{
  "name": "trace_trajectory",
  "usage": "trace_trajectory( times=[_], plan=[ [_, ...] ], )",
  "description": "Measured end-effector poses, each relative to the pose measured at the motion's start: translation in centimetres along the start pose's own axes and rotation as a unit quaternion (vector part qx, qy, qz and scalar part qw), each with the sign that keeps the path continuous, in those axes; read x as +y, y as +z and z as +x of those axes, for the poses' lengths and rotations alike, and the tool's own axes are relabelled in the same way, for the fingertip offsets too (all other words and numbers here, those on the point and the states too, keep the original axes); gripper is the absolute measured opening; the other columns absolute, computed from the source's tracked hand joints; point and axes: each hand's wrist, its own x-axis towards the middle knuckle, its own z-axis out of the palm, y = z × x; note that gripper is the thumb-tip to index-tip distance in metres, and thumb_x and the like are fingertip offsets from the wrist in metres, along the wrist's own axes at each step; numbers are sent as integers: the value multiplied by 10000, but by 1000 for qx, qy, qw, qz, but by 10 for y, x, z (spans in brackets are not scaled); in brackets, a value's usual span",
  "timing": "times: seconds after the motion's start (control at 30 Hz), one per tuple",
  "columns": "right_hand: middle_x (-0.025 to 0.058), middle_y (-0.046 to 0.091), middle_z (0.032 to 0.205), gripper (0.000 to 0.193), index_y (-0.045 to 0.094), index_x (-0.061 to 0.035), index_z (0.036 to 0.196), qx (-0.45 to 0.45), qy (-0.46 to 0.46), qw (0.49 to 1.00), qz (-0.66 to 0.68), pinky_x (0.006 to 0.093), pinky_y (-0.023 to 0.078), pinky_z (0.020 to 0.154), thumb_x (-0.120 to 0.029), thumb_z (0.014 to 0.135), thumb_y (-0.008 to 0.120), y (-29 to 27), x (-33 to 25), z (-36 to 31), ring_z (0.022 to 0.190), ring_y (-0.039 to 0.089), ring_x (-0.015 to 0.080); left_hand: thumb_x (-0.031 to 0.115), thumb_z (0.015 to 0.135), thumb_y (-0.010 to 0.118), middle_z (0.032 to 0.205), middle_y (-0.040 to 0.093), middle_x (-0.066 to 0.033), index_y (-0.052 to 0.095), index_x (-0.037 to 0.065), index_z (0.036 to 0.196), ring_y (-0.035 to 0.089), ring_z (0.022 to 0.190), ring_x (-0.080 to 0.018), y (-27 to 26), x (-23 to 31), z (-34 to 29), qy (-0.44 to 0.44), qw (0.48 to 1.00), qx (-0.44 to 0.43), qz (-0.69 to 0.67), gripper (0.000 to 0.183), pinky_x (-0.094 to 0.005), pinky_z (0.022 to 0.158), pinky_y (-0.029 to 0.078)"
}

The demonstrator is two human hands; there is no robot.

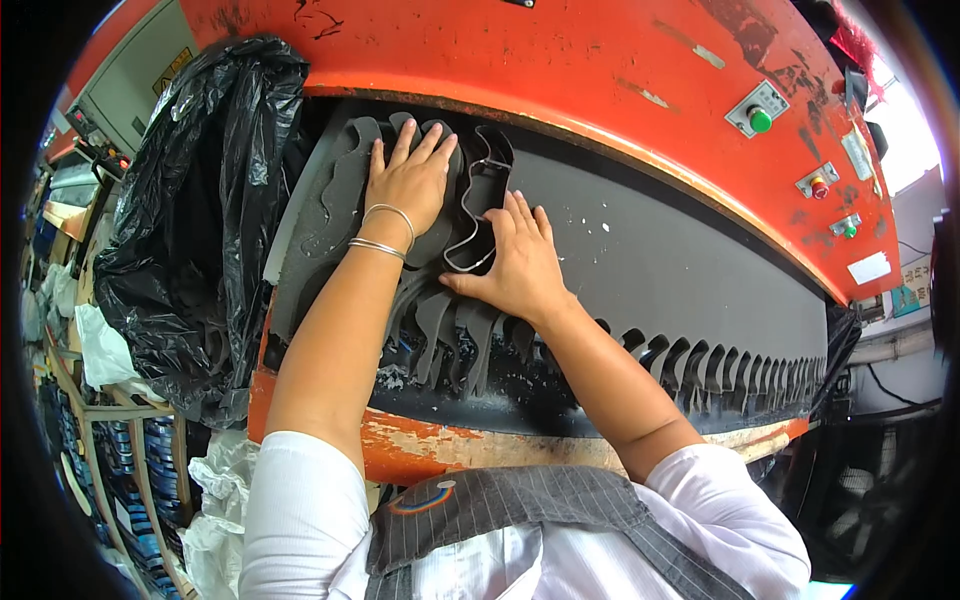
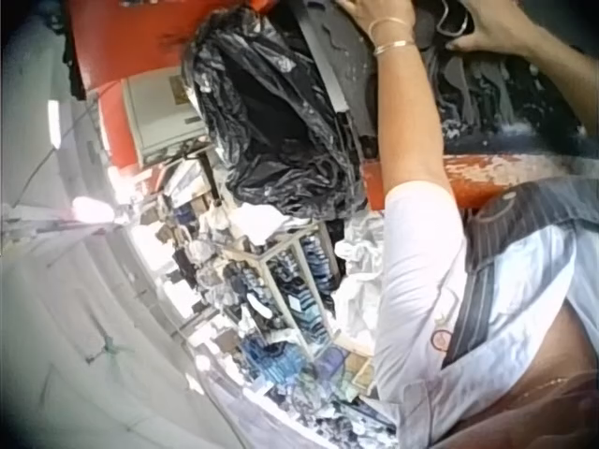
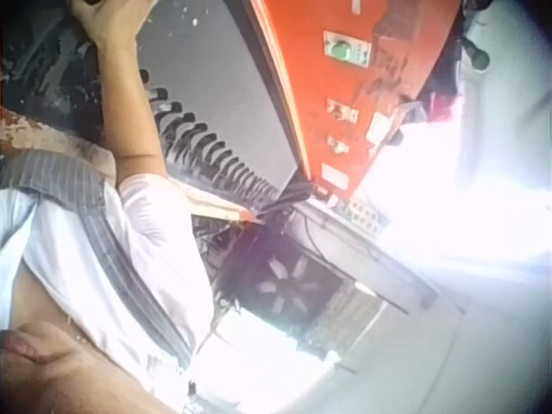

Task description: Operating a hydraulic machine to die-cut shapes from material sheets.

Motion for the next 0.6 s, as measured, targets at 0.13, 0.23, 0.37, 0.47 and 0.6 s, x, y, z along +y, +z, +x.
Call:
trace_trajectory(
  times=[0.13,0.23,0.37,0.47,0.6],
  plan=[
    [334,398,1377,884,510,37,1198,7,-7,1000,-14,543,201,1126,-565,611,784,-6,-4,-11,1369,297,431,268,989,376,1508,347,26,418,243,1415,215,1432,-246,-6,11,-6,-9,1000,-10,2,429,-536,1146,164],
    [329,390,1386,920,487,23,1240,4,-11,1000,-11,542,201,1127,-583,613,781,-17,2,-18,1372,291,430,276,985,387,1497,366,-5,415,224,1417,221,1429,-253,-23,22,-3,-22,999,-25,9,436,-534,1146,164],
    [280,346,1439,1021,372,-8,1391,15,-17,994,110,500,208,1134,-523,626,810,-62,30,-58,1386,273,404,285,933,502,1373,504,-103,524,133,1320,385,1339,-289,-58,43,-28,-44,995,-56,-64,417,-497,1101,287],
    [261,343,1446,1024,332,-18,1423,133,-69,975,165,479,247,1125,-493,652,811,-107,92,-118,1367,303,405,265,892,558,1029,656,-166,667,63,1027,615,971,-350,-81,99,-41,-65,934,88,-340,267,-420,852,491],
    [183,346,1476,702,350,8,1420,423,12,893,155,417,226,1136,-252,854,675,-188,209,-164,1396,290,295,223,874,605,904,675,-146,684,44,912,648,875,-310,-90,219,-11,76,905,53,-416,199,-374,797,516]
  ],
)
